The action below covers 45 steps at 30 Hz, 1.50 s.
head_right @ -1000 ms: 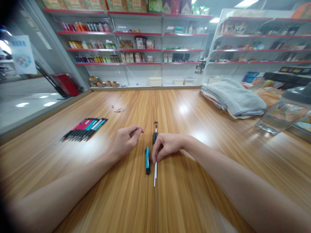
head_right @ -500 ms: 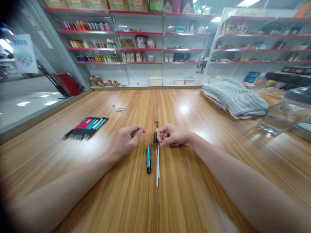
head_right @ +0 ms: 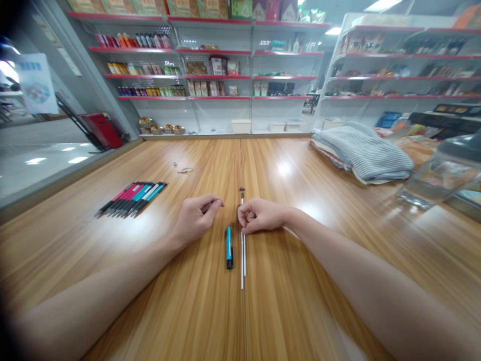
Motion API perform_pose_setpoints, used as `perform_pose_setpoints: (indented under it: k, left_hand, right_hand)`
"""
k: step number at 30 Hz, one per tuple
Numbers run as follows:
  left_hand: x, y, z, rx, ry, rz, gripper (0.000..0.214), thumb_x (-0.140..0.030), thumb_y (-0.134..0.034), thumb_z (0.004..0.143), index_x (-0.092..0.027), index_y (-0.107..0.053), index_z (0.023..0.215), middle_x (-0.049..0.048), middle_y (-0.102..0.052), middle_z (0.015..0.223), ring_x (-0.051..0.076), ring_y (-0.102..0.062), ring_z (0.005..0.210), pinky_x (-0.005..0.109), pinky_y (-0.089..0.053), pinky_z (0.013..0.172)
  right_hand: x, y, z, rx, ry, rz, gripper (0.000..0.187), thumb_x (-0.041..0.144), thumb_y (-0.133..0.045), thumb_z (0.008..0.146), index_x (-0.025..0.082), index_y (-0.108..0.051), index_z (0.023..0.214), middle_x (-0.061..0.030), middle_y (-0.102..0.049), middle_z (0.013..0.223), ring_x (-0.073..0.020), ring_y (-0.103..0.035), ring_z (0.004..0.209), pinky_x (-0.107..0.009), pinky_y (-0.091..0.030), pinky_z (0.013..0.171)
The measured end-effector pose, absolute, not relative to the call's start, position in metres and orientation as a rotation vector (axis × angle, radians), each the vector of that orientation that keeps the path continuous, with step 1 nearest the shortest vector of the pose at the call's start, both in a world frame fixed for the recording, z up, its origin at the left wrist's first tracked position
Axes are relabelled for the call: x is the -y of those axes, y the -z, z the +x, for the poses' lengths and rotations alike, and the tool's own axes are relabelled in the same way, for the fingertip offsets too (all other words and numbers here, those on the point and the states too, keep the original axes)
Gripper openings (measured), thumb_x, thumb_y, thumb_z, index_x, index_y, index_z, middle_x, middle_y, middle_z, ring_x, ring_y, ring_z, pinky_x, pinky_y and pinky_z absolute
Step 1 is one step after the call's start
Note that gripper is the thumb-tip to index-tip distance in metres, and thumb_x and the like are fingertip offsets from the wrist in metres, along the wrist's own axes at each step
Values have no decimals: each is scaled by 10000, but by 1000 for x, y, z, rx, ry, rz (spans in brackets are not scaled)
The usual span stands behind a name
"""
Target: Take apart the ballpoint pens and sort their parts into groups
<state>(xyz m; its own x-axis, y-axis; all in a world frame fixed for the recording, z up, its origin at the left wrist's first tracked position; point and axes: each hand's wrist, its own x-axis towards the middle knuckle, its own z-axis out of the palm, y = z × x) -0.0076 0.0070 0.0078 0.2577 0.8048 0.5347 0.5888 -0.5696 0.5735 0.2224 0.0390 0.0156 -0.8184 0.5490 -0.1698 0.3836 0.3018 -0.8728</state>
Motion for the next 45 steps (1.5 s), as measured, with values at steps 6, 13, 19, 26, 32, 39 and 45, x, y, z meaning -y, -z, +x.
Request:
perform_pose_setpoints:
  k: [6, 13, 19, 26, 32, 39, 45]
  left_hand:
    - [-7, -7, -8, -1305, -1214, 2272, 261, -299, -474, 893, -148, -662, 794, -28, -503, 549, 77, -399, 487, 211, -276, 478]
    - [-7, -7, -7, -1306, -1210, 2270, 255, -291, -471, 893, -151, -661, 795, -27, -514, 558, 75, -398, 486, 214, -277, 483]
    - [-7, -7, -7, -1302, -1219, 2259, 253, -289, -473, 891, -150, -660, 793, -19, -535, 577, 78, -416, 499, 216, -293, 497]
    - [-8, -7, -8, -1299, -1203, 2258, 260, -299, -470, 893, -148, -655, 788, -14, -546, 590, 81, -434, 510, 215, -299, 499]
    - [-7, -8, -7, -1295, -1209, 2264, 269, -305, -462, 895, -150, -656, 792, -11, -555, 597, 87, -447, 517, 217, -311, 508]
    - [-6, -8, -7, -1303, -1208, 2264, 263, -297, -466, 892, -150, -656, 786, -13, -557, 595, 83, -442, 513, 215, -307, 507]
    - [-6, -8, -7, -1297, -1210, 2264, 259, -298, -471, 894, -152, -658, 792, -19, -541, 589, 82, -441, 515, 217, -309, 516]
  right_hand:
    - [-38, -16, 221, 2444, -1518, -882, 263, 346, -709, 755, 155, -528, 771, 94, -448, 477, -47, -359, 415, -161, -270, 412]
    - [-39, -16, 222, 2478, -1519, -873, 244, 328, -708, 751, 156, -537, 772, 85, -471, 499, -49, -369, 434, -162, -281, 424]
    - [-38, -18, 222, 2487, -1537, -881, 263, 338, -724, 732, 149, -546, 771, 87, -465, 487, -48, -360, 429, -164, -274, 418]
    - [-38, -19, 222, 2470, -1632, -848, 281, 304, -760, 680, 144, -541, 755, 88, -472, 482, -47, -369, 427, -166, -289, 424]
    - [-37, -23, 220, 2510, -1600, -869, 277, 312, -755, 676, 139, -551, 747, 84, -475, 483, -49, -376, 430, -168, -299, 430]
    - [-35, -26, 218, 2556, -1583, -881, 288, 328, -762, 676, 138, -557, 747, 86, -470, 473, -48, -381, 430, -162, -292, 426]
    - [-36, -24, 219, 2585, -1562, -891, 300, 342, -765, 675, 137, -559, 749, 81, -485, 486, -48, -391, 431, -164, -295, 426]
